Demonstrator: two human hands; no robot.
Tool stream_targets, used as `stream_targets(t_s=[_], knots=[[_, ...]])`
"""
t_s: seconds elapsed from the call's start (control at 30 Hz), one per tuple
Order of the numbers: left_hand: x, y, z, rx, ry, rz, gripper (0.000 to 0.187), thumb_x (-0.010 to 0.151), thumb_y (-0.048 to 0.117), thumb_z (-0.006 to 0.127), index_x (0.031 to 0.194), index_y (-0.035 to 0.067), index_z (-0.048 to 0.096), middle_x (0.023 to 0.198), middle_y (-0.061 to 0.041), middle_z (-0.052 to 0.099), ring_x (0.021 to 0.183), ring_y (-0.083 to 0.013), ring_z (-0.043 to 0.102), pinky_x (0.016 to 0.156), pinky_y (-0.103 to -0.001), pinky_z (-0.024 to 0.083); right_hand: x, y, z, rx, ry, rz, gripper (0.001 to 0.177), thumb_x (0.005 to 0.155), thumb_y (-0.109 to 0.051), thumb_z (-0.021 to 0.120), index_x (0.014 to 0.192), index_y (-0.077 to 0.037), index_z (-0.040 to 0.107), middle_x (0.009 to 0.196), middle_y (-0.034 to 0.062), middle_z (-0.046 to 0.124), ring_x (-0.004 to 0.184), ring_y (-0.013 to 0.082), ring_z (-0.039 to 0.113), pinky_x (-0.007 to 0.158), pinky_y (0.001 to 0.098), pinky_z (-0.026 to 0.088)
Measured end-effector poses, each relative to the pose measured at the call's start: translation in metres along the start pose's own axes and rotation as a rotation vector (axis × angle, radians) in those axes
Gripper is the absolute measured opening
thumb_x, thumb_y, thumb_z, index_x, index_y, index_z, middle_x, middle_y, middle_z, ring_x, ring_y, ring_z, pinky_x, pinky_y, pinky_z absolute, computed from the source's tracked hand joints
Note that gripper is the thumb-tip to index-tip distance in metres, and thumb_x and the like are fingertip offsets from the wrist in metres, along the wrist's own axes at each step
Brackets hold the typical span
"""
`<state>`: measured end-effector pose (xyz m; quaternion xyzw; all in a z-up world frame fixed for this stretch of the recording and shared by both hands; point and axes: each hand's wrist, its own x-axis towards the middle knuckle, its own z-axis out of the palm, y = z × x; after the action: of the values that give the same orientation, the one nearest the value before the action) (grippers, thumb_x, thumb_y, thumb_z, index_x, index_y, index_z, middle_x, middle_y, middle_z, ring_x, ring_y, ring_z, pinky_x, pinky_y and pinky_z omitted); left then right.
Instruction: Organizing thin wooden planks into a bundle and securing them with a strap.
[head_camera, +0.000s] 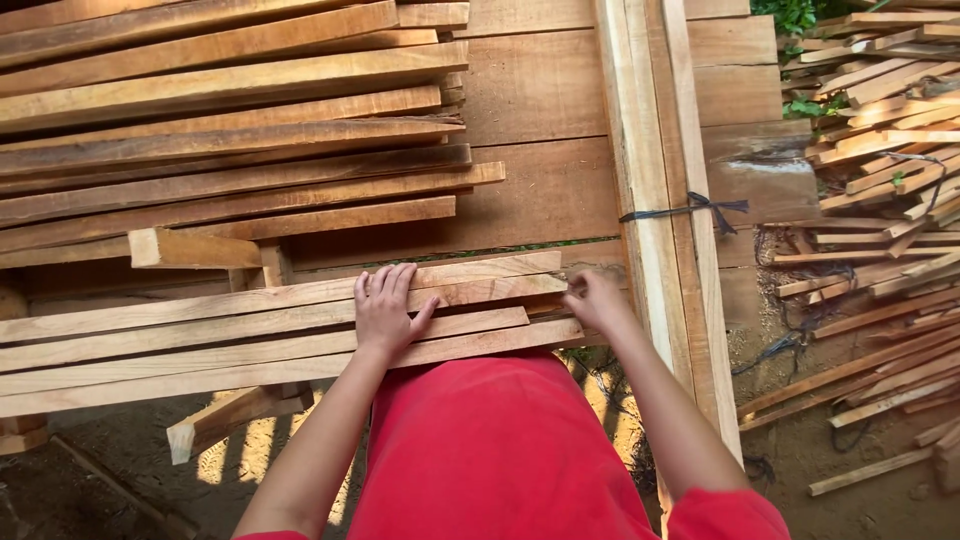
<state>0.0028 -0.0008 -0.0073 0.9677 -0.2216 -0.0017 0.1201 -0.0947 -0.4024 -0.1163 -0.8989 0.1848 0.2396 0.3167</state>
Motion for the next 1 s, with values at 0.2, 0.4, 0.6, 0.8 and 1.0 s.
stream_targets(t_s=[0.2,0.4,0.6,0.8,1.0], knots=[[-0.001,-0.001,0.002,0.016,0.018,0.004,0.066,0.089,0.064,0.058,0.14,0.021,0.058,0.137,0.003,0.062,0.131,-0.0184,0.052,0.115,-0.051,0.024,-0.084,-0.074,0.001,-0.072,0.189,-0.498,0.023,0.088,-0.038,0.078,0.107,-0.027,0.074,0.103,-0.0078,0.074,0.096,0.0169,0.072,0.08,0.032,0.058],[-0.002,-0.004,0.007,0.04,0.006,-0.003,0.067,0.089,0.066,0.057,0.14,0.023,0.057,0.138,0.005,0.061,0.131,-0.0168,0.051,0.116,-0.049,0.023,-0.067,-0.096,0.016,-0.237,0.269,-0.525,0.035,0.091,-0.046,0.07,0.118,-0.024,0.069,0.105,-0.0042,0.072,0.097,0.0188,0.07,0.078,0.0348,0.057],[-0.008,-0.013,-0.009,0.022,-0.179,0.183,0.113,0.069,0.087,0.06,0.155,0.016,0.041,0.163,-0.005,0.04,0.148,-0.0278,0.036,0.12,-0.055,0.02,-0.078,-0.109,0.007,-0.178,0.264,-0.551,0.035,0.088,-0.042,0.074,0.116,-0.02,0.074,0.104,0.0012,0.067,0.096,0.0264,0.069,0.077,0.0388,0.059],[-0.034,-0.007,-0.013,0.227,-0.245,0.355,0.131,0.053,0.088,0.067,0.16,0.023,0.032,0.168,-0.004,0.028,0.155,-0.032,0.021,0.126,-0.056,0.009,-0.077,-0.107,0.018,-0.133,0.262,-0.514,0.034,0.087,-0.038,0.075,0.116,-0.02,0.073,0.105,0.0025,0.067,0.099,0.0276,0.069,0.083,0.0386,0.059],[-0.037,-0.005,-0.015,0.205,-0.215,0.346,0.126,0.056,0.088,0.065,0.16,0.024,0.033,0.168,-0.003,0.029,0.156,-0.0306,0.022,0.127,-0.053,0.009,-0.09,-0.125,0.006,-0.052,0.14,-0.378,0.04,0.084,-0.035,0.077,0.119,-0.018,0.068,0.108,0.0073,0.069,0.104,0.0315,0.071,0.087,0.0438,0.059]])
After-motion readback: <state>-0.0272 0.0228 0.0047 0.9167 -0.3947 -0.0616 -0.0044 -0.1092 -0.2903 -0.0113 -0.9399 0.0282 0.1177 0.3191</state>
